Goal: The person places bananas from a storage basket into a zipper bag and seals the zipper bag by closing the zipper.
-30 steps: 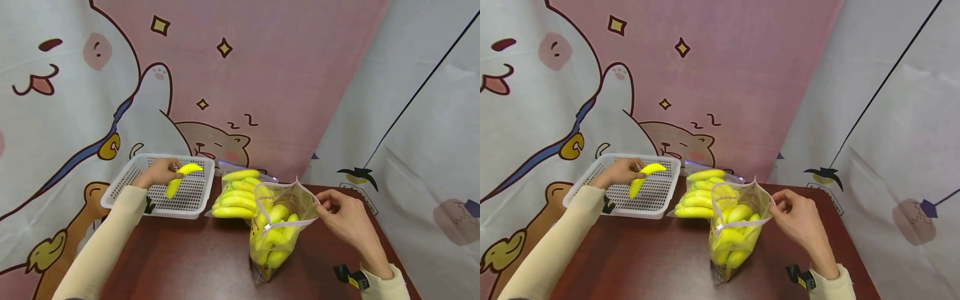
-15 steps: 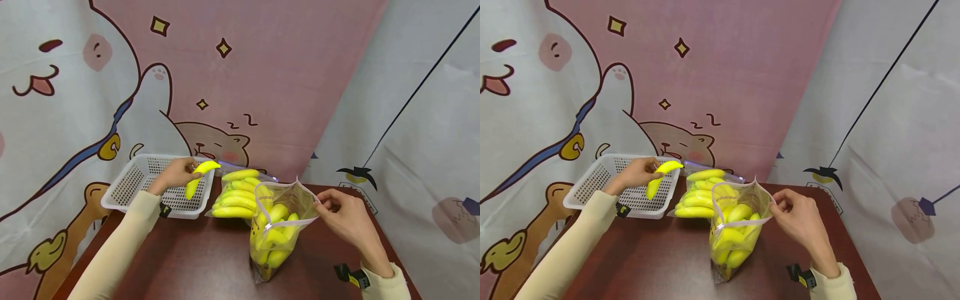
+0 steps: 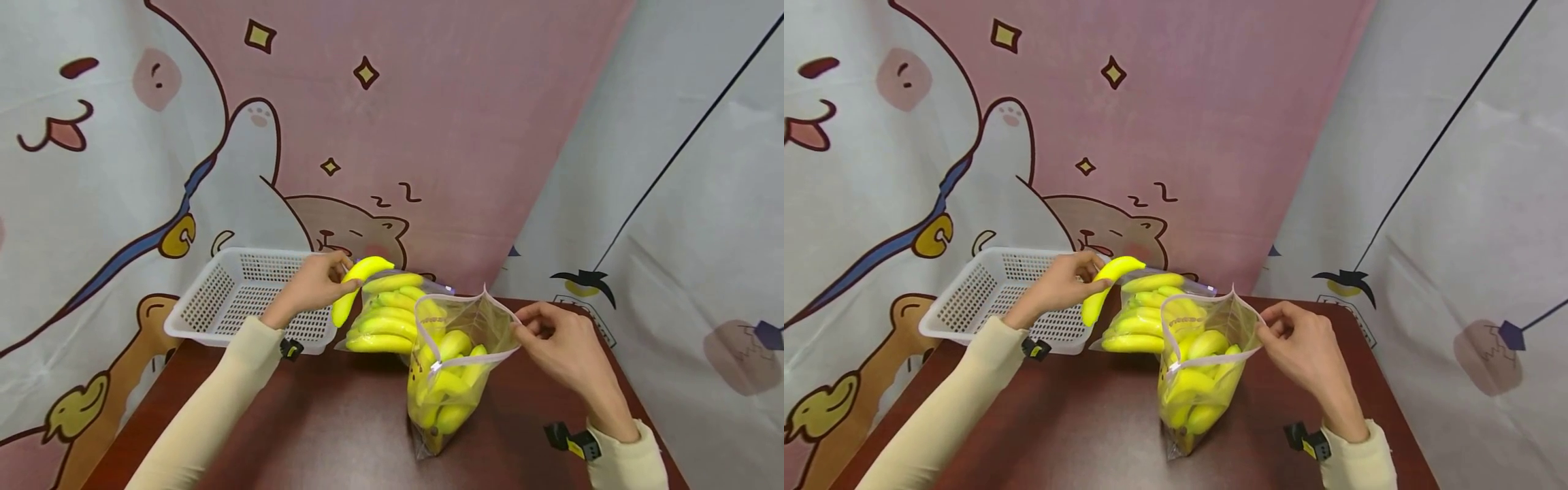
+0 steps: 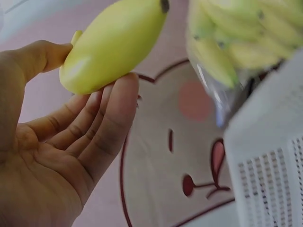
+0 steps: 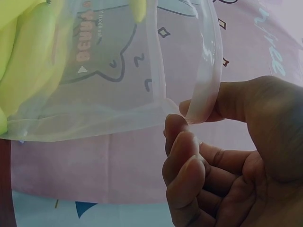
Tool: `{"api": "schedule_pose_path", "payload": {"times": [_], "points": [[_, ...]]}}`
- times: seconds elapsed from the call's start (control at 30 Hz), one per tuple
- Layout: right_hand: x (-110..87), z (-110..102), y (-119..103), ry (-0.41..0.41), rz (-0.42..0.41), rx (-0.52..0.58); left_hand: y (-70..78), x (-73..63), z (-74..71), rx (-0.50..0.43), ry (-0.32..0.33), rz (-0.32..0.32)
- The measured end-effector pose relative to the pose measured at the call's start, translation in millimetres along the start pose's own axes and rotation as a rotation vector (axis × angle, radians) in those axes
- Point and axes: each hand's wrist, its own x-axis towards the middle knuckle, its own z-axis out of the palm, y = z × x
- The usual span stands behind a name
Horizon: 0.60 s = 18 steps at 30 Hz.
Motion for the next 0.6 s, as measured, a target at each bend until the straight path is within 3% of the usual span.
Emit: {"api": "schedule_pose_path", "payload": {"times": [0.4, 0.6], "points": [[4.3, 0, -2, -0.044, 0.014, 0.002, 51.1, 1.4, 10.1, -0.147, 0.022, 0.102], [5.1, 0, -1, -0.043, -0.008, 0.005, 72.4, 5.3, 11.5, -0.268, -0.008, 0.102]]}}
